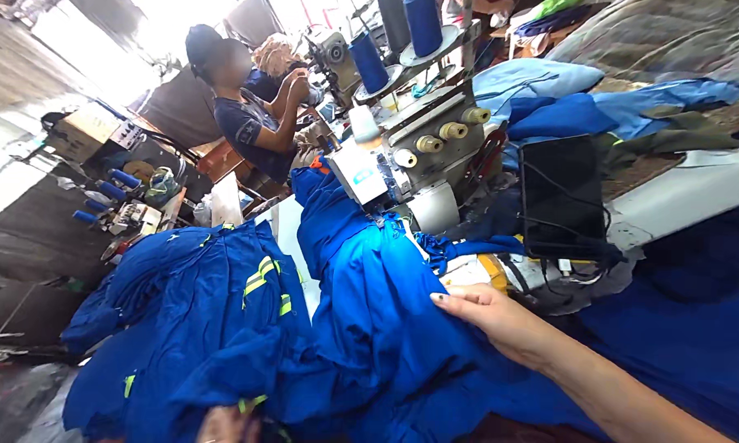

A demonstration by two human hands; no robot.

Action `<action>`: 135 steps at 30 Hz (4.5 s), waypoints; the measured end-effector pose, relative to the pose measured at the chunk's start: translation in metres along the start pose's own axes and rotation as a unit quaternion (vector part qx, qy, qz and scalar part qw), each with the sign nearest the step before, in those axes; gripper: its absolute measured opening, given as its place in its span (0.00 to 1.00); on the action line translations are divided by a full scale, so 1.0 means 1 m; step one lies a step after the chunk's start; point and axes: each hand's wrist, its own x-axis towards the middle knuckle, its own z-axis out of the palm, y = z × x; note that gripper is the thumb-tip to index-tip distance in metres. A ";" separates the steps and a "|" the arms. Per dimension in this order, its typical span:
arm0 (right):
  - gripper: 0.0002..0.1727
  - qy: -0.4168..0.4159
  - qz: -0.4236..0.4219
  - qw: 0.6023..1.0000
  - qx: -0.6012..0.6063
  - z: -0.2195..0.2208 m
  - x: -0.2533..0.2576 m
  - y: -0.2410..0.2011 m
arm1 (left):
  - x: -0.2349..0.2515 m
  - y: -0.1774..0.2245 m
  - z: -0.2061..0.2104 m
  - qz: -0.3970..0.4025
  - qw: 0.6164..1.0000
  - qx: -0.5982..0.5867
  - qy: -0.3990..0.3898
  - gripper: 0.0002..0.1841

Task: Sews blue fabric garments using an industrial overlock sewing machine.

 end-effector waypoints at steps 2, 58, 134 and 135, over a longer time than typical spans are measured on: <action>0.17 0.019 0.009 1.000 0.000 -0.008 -0.004 -0.004 | -0.024 -0.059 0.039 -0.087 0.995 -0.038 -0.005 0.32; 0.12 -0.003 0.065 0.980 0.189 0.019 0.027 0.011 | 0.010 0.042 0.250 0.536 0.745 0.374 -0.134 0.18; 0.15 -0.227 -0.021 0.863 -0.452 -0.028 -0.045 0.045 | -0.057 -0.024 0.123 0.102 0.983 -0.005 -0.152 0.09; 0.14 -0.184 -0.027 0.869 -0.458 -0.031 -0.040 0.041 | -0.046 -0.032 0.106 0.121 0.989 0.014 -0.080 0.14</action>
